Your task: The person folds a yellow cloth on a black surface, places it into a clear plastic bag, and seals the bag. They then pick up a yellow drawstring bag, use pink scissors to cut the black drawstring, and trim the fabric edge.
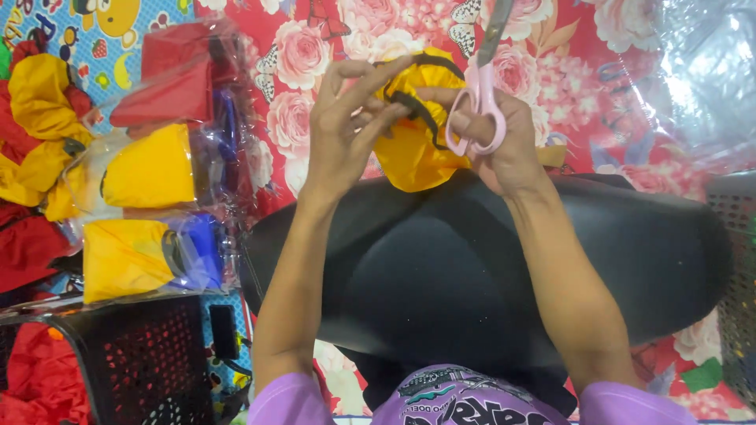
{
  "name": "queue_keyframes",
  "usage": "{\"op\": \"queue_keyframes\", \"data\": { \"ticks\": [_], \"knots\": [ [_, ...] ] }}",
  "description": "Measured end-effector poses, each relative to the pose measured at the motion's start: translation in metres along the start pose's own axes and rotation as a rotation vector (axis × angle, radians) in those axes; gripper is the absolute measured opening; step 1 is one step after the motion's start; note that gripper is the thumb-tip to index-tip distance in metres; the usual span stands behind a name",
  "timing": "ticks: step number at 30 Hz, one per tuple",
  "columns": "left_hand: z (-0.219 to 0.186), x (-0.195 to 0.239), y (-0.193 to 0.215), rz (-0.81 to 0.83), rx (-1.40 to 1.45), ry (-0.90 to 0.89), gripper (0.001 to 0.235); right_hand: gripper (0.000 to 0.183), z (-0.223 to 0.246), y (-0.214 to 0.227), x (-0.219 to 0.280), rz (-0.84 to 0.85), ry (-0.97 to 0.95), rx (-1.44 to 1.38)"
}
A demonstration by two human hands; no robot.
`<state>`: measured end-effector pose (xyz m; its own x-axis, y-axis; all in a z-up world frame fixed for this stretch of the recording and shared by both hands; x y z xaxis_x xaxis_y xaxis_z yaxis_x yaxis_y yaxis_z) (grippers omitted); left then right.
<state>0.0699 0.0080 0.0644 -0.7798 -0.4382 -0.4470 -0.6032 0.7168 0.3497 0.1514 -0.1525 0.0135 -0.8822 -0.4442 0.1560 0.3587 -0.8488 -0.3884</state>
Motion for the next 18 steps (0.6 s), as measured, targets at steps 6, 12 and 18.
{"op": "queue_keyframes", "data": {
  "ticks": [6,12,18],
  "knots": [
    [-0.014,-0.003,0.002,0.100,-0.070,-0.164,0.018,0.030,0.001,-0.018,0.010,0.126,0.065,0.134],
    [-0.019,-0.001,0.003,0.101,-0.028,-0.207,0.015,0.023,0.006,-0.011,0.011,0.020,0.218,0.246],
    [-0.017,0.002,0.002,0.127,-0.057,-0.192,0.018,0.017,-0.003,-0.004,0.006,0.010,0.126,0.262]
  ]
}}
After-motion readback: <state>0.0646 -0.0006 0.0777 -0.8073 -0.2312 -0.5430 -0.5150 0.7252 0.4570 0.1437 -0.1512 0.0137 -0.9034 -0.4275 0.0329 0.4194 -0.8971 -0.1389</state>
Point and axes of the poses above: each hand's wrist, its own x-axis away from the middle knuckle, its own y-axis out of the back of the hand, z = x × y, the point moved 9 cm from there along -x, towards the middle knuckle, and after that the axes turned 15 degrees about -z, right-handed, at the moved point
